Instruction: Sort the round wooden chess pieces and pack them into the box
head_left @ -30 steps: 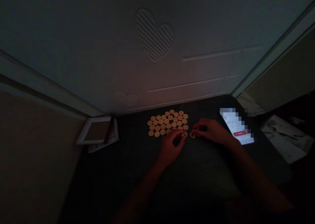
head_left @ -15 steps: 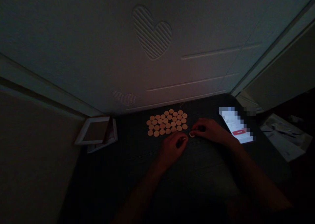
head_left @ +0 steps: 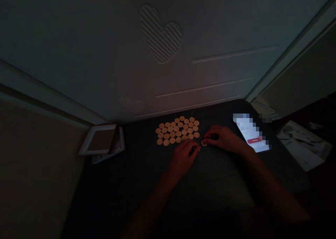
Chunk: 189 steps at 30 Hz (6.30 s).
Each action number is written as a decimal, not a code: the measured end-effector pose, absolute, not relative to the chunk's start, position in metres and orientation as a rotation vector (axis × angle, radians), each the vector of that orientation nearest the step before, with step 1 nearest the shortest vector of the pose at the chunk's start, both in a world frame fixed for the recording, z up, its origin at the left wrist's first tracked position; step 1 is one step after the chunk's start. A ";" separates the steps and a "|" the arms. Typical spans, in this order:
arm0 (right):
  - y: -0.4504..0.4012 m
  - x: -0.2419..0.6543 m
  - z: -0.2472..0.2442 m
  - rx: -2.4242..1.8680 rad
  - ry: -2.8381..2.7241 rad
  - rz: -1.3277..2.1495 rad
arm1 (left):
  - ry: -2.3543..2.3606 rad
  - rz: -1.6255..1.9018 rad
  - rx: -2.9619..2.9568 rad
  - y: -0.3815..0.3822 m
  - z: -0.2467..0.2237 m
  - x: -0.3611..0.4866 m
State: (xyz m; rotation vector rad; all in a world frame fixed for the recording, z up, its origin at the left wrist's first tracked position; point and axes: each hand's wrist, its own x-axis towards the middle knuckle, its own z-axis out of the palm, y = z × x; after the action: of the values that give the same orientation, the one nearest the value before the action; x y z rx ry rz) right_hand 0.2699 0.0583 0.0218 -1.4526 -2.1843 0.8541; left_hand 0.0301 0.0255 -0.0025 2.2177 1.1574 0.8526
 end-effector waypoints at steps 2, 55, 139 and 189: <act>0.059 0.270 0.022 -1.434 -2.186 0.862 | 1.134 0.862 2.218 0.025 -0.001 0.029; 0.067 0.267 0.013 -1.388 -1.992 0.647 | 1.127 0.937 2.254 0.047 0.015 -0.017; -0.062 0.166 -0.004 -1.237 -1.629 0.902 | 1.212 1.073 1.456 -0.056 0.001 -0.004; -0.065 0.163 -0.001 -1.236 -1.659 0.820 | 1.242 1.083 1.522 -0.060 0.002 -0.001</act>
State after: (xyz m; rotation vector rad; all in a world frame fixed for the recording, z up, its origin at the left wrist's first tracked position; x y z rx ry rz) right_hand 0.1629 -0.0648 -0.0012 -1.2355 -1.6593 0.8201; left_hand -0.0007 -0.0597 0.0024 1.5218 1.2420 1.0831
